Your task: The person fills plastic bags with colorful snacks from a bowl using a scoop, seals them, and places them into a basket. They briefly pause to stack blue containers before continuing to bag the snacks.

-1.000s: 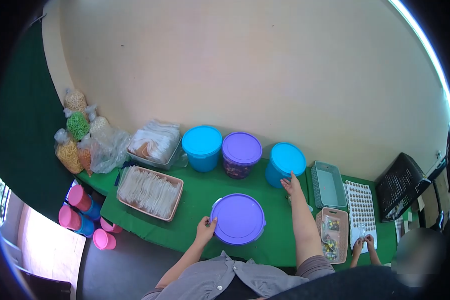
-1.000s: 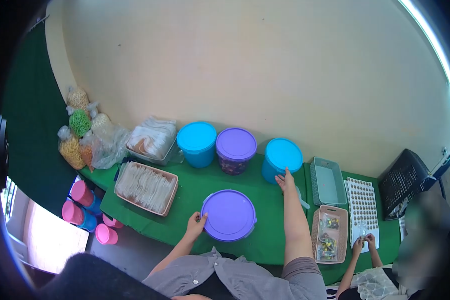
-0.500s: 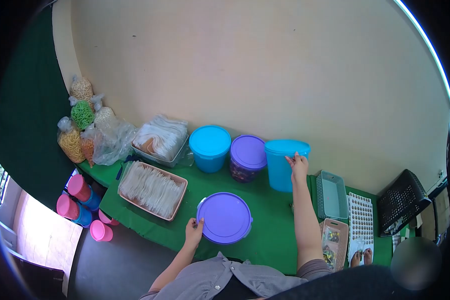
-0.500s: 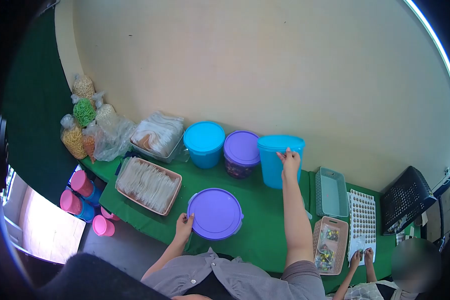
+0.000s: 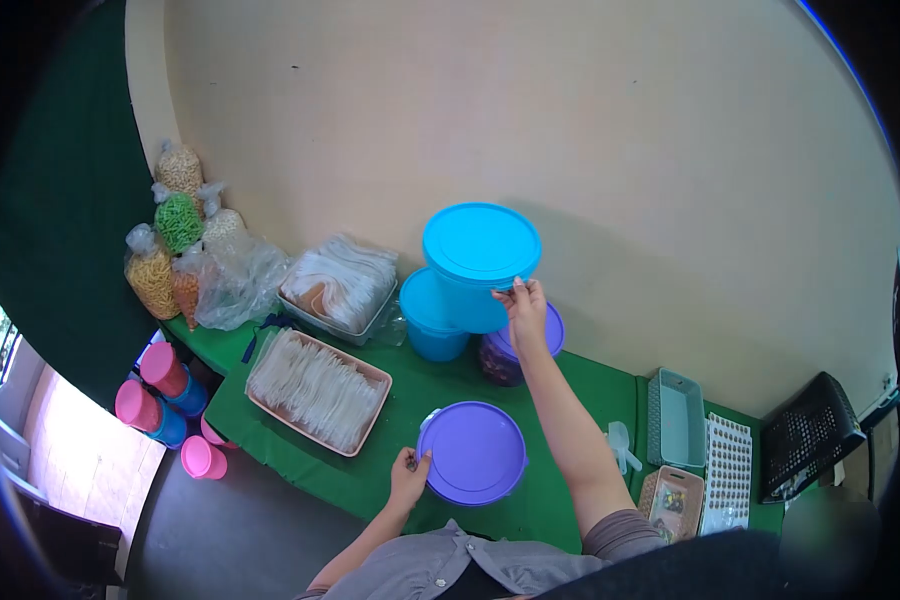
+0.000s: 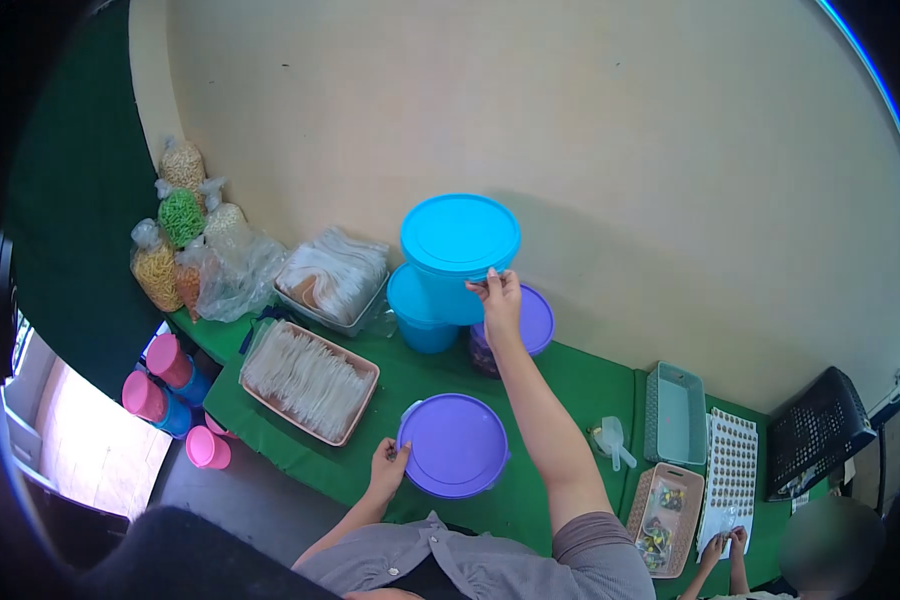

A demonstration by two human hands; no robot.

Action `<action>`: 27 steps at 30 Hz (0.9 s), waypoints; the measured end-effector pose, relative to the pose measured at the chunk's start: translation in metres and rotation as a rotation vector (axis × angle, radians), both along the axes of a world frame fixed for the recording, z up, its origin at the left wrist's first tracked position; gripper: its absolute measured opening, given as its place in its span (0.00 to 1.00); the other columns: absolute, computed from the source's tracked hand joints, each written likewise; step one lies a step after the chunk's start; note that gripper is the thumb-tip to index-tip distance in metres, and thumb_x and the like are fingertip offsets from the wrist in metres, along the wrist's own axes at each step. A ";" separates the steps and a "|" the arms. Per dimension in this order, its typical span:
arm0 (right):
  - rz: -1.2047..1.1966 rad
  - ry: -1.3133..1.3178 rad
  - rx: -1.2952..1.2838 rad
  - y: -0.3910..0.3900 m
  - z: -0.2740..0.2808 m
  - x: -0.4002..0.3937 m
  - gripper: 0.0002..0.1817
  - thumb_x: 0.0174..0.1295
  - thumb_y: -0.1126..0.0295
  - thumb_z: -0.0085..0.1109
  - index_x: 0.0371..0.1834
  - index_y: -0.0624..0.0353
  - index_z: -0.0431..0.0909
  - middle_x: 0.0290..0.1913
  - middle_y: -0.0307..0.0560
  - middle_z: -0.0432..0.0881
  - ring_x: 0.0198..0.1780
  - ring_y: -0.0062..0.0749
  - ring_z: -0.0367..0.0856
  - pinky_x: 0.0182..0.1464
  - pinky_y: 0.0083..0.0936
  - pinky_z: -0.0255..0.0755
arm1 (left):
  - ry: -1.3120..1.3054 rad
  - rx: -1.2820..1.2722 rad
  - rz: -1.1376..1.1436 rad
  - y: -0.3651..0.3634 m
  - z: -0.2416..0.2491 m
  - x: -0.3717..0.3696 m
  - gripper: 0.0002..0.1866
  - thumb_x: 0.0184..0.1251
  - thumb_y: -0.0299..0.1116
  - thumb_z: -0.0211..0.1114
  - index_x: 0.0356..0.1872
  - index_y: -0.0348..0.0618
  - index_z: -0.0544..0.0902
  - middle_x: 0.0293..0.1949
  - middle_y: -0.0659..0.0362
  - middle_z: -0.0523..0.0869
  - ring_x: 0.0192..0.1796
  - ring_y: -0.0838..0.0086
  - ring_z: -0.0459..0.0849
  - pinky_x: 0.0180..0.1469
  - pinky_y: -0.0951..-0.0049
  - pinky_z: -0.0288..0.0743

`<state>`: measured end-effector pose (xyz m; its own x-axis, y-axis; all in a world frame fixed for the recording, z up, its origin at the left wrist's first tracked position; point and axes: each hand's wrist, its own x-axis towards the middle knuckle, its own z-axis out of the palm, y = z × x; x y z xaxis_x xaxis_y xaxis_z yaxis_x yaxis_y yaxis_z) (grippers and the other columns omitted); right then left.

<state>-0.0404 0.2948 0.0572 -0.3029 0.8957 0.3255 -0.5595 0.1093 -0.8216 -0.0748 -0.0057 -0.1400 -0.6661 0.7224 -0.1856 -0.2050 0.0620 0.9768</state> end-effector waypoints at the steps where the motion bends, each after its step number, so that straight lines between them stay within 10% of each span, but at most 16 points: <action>1: 0.059 0.035 -0.051 0.005 -0.009 -0.010 0.07 0.74 0.68 0.47 0.40 0.61 0.65 0.37 0.47 0.79 0.36 0.31 0.82 0.45 0.28 0.79 | 0.008 -0.005 -0.006 0.000 0.000 0.000 0.14 0.66 0.37 0.66 0.27 0.42 0.72 0.23 0.68 0.71 0.26 0.86 0.65 0.28 0.82 0.60; 17: 0.357 -0.141 -0.276 0.028 -0.037 -0.029 0.09 0.74 0.67 0.44 0.41 0.62 0.66 0.36 0.48 0.75 0.43 0.44 0.83 0.49 0.35 0.80 | -0.010 0.024 -0.002 0.003 0.003 0.000 0.14 0.67 0.34 0.66 0.27 0.44 0.70 0.23 0.69 0.70 0.25 0.88 0.62 0.25 0.83 0.56; 21: -0.182 -0.457 -0.100 0.062 -0.087 0.003 0.22 0.66 0.66 0.51 0.62 0.63 0.68 0.44 0.55 0.78 0.51 0.45 0.78 0.51 0.36 0.74 | -0.013 0.033 -0.010 0.003 0.005 0.000 0.14 0.67 0.34 0.66 0.27 0.43 0.70 0.23 0.69 0.70 0.25 0.89 0.63 0.25 0.83 0.57; 23: -0.780 -1.189 -0.032 0.073 -0.125 0.031 0.26 0.63 0.65 0.56 0.65 0.58 0.66 0.52 0.60 0.74 0.56 0.50 0.73 0.57 0.40 0.68 | -0.025 0.048 -0.012 0.003 0.006 0.001 0.13 0.67 0.34 0.66 0.27 0.43 0.70 0.23 0.69 0.70 0.25 0.89 0.63 0.25 0.84 0.57; 27: -1.038 -1.437 -0.199 0.044 -0.134 0.062 0.33 0.62 0.65 0.59 0.70 0.54 0.58 0.61 0.65 0.67 0.60 0.58 0.68 0.61 0.46 0.64 | -0.026 0.015 0.003 0.005 0.009 0.001 0.13 0.67 0.34 0.66 0.27 0.43 0.71 0.23 0.69 0.70 0.25 0.88 0.62 0.26 0.84 0.56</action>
